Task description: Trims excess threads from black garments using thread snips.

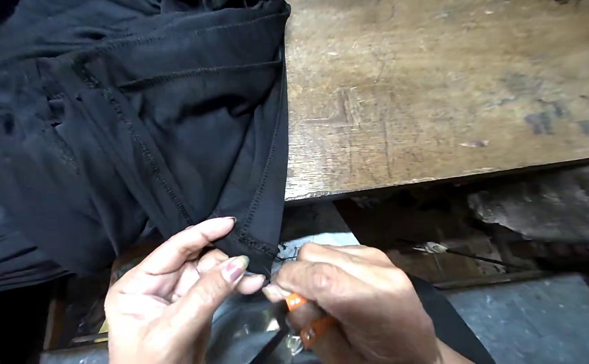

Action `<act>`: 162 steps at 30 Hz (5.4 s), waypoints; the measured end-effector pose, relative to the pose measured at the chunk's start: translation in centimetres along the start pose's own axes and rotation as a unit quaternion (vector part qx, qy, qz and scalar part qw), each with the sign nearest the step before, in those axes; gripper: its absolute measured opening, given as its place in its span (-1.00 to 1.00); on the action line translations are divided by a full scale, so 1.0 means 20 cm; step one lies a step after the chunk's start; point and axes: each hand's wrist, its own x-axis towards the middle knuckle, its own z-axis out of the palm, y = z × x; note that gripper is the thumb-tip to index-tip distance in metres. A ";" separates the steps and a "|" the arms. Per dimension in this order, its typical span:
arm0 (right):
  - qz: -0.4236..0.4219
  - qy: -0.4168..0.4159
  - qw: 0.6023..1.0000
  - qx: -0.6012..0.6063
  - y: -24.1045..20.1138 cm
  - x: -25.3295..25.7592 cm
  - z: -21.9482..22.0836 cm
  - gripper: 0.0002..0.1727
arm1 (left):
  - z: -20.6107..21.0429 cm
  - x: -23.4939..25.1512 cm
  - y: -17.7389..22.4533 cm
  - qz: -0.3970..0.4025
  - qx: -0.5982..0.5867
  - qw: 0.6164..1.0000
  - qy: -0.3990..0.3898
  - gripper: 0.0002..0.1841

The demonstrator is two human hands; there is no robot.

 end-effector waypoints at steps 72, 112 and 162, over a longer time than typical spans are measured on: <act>0.015 -0.045 0.999 -0.026 0.01 0.01 0.02 -0.72 | 0.01 0.00 -0.03 -0.013 0.035 0.998 0.043 -0.67; 0.002 -0.005 0.975 -0.223 0.04 -0.04 -0.04 -0.57 | 0.05 -0.03 -0.02 -0.042 -0.041 0.998 0.024 -0.32; -0.018 0.026 0.978 -0.207 -0.01 -0.03 -0.03 -0.64 | 0.06 -0.07 0.01 -0.018 -0.072 0.997 0.014 -0.47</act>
